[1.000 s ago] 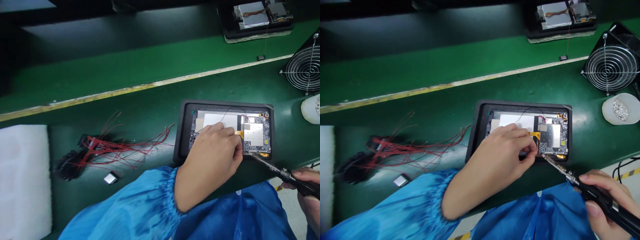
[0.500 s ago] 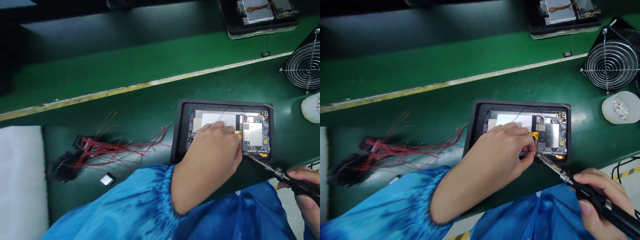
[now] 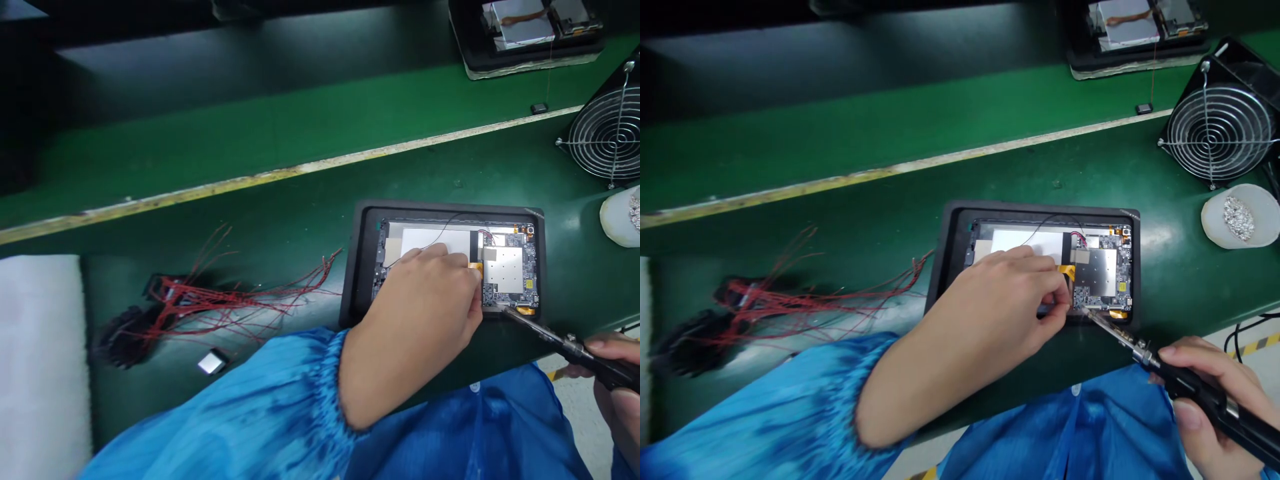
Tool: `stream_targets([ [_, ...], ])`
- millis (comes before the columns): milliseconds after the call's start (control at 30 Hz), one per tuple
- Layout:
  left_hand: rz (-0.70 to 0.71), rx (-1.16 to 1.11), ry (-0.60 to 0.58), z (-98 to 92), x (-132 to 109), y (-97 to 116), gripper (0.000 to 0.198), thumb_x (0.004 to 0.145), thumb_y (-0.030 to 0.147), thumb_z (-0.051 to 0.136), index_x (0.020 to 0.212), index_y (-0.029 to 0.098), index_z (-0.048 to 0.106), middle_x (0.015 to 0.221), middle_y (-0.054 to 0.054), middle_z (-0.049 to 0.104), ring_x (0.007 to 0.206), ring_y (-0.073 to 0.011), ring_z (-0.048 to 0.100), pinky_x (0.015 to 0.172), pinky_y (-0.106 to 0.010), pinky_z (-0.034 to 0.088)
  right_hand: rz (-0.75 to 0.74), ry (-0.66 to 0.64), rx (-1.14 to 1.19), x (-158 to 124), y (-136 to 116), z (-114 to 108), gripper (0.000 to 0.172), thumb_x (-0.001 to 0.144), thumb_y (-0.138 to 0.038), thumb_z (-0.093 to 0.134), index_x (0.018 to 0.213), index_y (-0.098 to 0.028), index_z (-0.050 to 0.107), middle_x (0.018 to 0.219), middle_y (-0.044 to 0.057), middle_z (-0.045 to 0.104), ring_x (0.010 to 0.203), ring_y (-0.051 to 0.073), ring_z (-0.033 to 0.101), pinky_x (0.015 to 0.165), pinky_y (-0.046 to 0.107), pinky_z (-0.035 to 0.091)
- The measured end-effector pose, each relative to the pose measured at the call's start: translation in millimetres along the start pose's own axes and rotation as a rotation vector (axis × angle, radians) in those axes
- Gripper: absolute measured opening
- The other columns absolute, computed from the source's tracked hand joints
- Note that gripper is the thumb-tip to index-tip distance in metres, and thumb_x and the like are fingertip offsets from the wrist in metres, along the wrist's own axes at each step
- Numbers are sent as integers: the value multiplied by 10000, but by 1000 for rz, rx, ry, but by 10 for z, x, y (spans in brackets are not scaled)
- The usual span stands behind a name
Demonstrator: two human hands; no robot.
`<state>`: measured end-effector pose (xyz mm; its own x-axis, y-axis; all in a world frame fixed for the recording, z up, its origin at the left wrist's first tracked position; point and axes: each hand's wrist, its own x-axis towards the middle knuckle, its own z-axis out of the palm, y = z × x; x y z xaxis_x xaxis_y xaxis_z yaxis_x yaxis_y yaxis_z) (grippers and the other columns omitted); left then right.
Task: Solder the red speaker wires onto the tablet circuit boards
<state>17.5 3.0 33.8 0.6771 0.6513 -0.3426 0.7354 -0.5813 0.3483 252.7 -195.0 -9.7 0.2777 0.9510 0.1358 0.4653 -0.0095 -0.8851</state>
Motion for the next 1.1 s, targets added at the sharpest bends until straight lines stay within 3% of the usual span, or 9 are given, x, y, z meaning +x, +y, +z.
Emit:
stream_targets([
  [167, 1, 11, -47, -11, 20, -18, 187, 980, 199, 657, 842, 199, 783, 900, -60, 792, 926, -299, 728, 822, -462, 611, -12, -34, 35, 79, -65, 64, 255, 1051, -447, 714, 1178, -246, 808, 945, 65, 787, 667, 236, 768, 555, 317, 648],
  [567, -34, -2, -111, -62, 27, 19, 189, 986, 182, 640, 859, 192, 780, 941, -77, 794, 977, -325, 730, 882, -523, 623, -88, -96, -7, 185, -143, 115, 247, 1086, -438, 700, 1163, -219, 784, 924, 21, 796, 672, 164, 768, 673, 221, 634],
  [733, -24, -12, -91, -55, 27, 18, 208, 1003, 191, 621, 876, 188, 785, 945, -77, 794, 972, -320, 725, 869, -510, 613, -113, -99, -29, 206, -155, 137, 240, 1078, -444, 719, 1141, -224, 792, 908, 18, 791, 665, 163, 761, 686, 220, 643],
  [900, 9, -7, -16, -10, -2, -14, 239, 1007, 216, 625, 825, 183, 776, 870, -75, 777, 895, -287, 717, 804, -440, 591, -3, -25, 6, 54, -38, 52, 277, 1019, -470, 756, 1160, -238, 815, 948, 70, 789, 717, 243, 787, 561, 277, 632],
  [1100, 66, -28, 92, 77, -12, -65, 261, 1009, 227, 621, 785, 191, 750, 828, -65, 754, 838, -264, 692, 752, -395, 560, 17, -27, 59, 27, -11, 41, 291, 1001, -465, 761, 1142, -215, 814, 933, 88, 784, 689, 262, 769, 605, 346, 667],
])
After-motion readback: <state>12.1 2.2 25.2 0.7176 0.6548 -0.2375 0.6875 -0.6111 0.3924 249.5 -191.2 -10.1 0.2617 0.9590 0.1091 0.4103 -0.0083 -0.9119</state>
